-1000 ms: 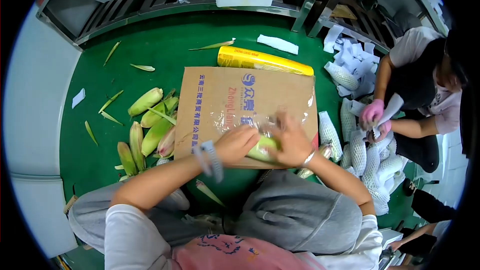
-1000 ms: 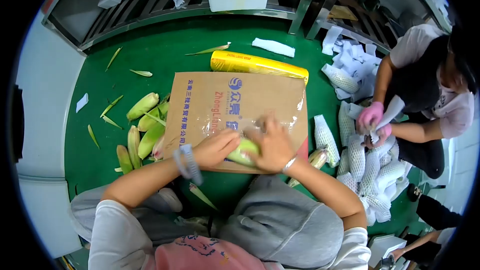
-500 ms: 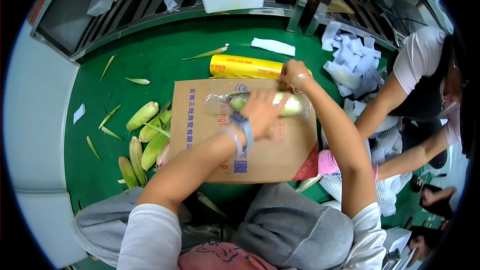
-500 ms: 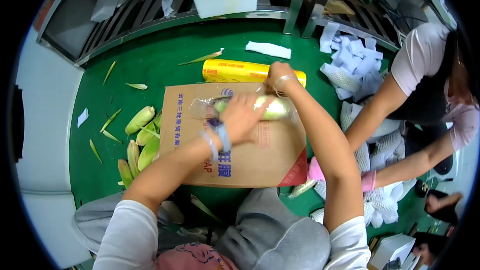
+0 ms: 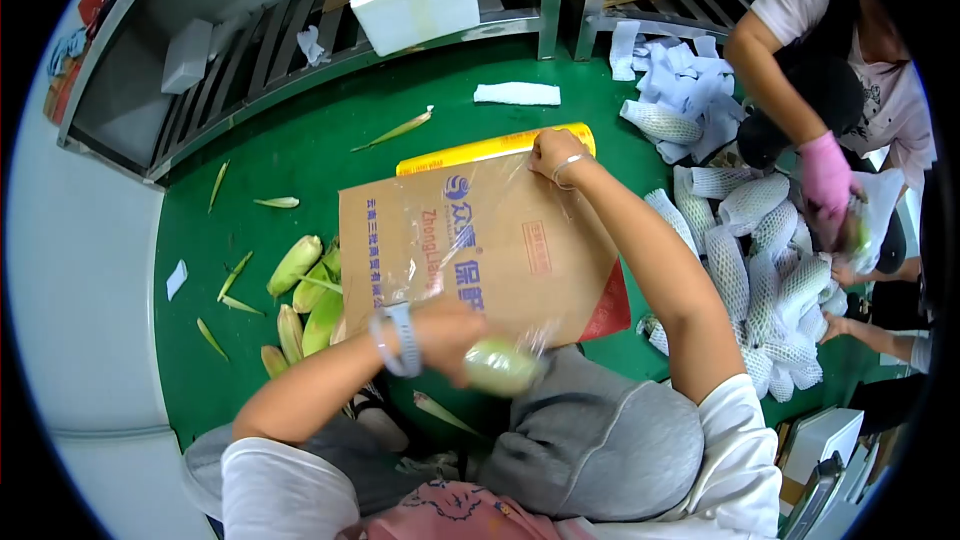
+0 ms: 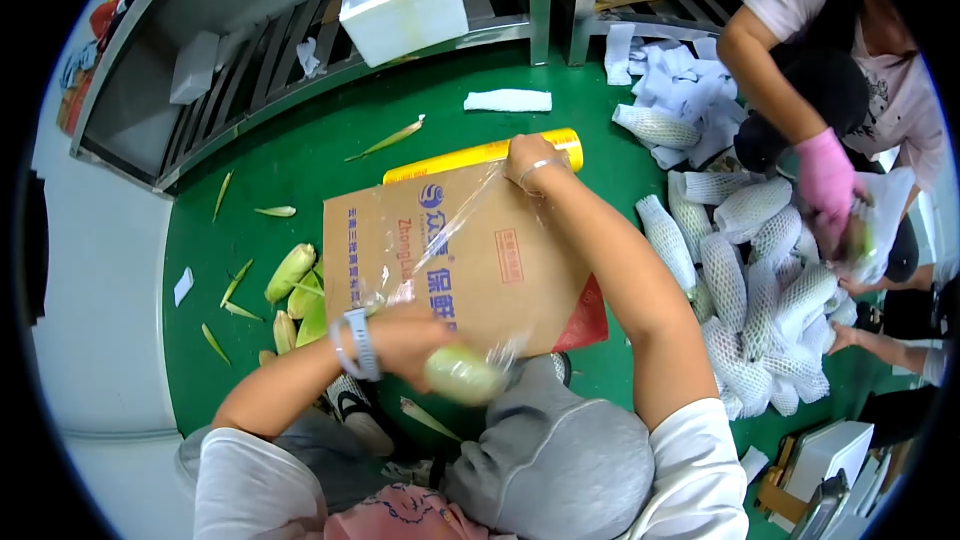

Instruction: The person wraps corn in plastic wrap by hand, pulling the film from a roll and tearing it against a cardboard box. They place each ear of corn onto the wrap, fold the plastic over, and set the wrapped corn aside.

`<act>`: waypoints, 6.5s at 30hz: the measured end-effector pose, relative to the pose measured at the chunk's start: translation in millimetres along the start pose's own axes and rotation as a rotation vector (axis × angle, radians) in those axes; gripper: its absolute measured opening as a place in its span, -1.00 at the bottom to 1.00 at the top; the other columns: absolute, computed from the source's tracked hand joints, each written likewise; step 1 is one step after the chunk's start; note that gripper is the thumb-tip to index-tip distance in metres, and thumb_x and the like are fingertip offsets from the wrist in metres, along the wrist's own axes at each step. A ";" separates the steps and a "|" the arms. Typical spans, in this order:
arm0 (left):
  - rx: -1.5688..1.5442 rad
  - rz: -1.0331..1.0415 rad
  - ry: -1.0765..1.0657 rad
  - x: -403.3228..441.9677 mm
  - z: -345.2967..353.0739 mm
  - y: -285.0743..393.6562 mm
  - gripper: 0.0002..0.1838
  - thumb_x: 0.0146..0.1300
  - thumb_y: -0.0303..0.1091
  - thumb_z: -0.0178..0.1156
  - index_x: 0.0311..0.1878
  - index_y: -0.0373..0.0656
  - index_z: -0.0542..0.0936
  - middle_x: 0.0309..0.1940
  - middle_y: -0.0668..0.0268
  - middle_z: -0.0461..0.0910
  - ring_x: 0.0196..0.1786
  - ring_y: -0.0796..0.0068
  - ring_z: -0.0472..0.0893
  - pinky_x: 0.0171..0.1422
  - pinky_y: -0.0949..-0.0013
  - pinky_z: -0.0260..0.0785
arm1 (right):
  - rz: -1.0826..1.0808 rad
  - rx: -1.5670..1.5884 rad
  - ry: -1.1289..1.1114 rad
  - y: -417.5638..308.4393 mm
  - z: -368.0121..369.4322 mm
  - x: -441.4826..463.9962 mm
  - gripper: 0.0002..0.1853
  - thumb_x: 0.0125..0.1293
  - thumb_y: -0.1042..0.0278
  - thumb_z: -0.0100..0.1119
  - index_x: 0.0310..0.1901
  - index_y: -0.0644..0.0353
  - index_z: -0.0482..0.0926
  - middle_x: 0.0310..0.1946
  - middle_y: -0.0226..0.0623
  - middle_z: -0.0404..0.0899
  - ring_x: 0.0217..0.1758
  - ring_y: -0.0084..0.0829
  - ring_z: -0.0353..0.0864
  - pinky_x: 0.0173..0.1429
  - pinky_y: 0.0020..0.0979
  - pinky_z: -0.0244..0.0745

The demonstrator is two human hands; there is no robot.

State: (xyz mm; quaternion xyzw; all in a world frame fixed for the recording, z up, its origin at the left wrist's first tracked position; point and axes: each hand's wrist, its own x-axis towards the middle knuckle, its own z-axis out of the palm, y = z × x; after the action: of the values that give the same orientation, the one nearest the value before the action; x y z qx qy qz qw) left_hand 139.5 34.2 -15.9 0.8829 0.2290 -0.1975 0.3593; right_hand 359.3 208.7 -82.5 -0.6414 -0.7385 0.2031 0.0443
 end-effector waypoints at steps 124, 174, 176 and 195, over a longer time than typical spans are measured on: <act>0.689 -0.411 0.804 56.8 31.6 5.7 0.16 -0.32 0.23 0.37 0.31 -0.32 0.18 0.25 -0.21 0.16 0.28 -0.24 0.17 0.40 -0.08 -0.07 | -0.523 -0.352 0.353 -62.3 15.7 -22.9 -0.64 0.12 0.19 0.15 -0.05 0.14 0.50 -0.11 -0.09 0.53 -0.01 -0.22 0.51 0.04 -0.25 0.37; -0.457 -0.669 1.013 -26.8 32.4 14.8 -0.64 0.24 -0.09 0.10 -0.34 -0.25 0.58 -0.45 0.07 0.58 -0.38 0.15 0.58 -0.26 0.27 0.41 | -0.823 -0.063 0.694 -40.3 21.9 -215.8 -0.58 -0.23 0.53 0.26 -0.18 0.11 0.59 -0.19 -0.10 0.48 -0.20 -0.12 0.51 -0.23 -0.25 0.39; -0.574 -0.434 0.897 -23.1 43.1 0.2 -0.58 0.27 -0.04 0.03 -0.24 -0.26 0.60 -0.36 0.04 0.62 -0.25 0.06 0.60 -0.17 0.24 0.43 | -0.682 -0.062 0.721 -13.8 26.0 -225.4 -0.50 -0.27 0.53 0.31 -0.12 0.14 0.55 -0.20 -0.09 0.48 -0.19 -0.11 0.50 -0.18 -0.22 0.38; -0.890 -0.931 1.285 -166.7 193.8 -245.8 -0.22 -0.32 -0.41 0.50 0.08 -0.25 0.38 -0.13 0.15 0.57 -0.14 0.31 0.58 -0.04 0.31 0.45 | 0.218 0.186 0.577 74.6 -2.2 -214.1 -0.75 0.15 0.23 0.24 -0.33 0.26 0.51 -0.51 -0.11 0.55 -0.45 -0.14 0.55 -0.33 -0.21 0.43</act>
State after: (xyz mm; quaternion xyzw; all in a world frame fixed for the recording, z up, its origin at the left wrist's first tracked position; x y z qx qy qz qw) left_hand -166.8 6.6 -192.7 0.4211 0.7737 0.3143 0.3540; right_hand 466.6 9.7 -65.3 -0.7411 -0.6008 0.0829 0.2881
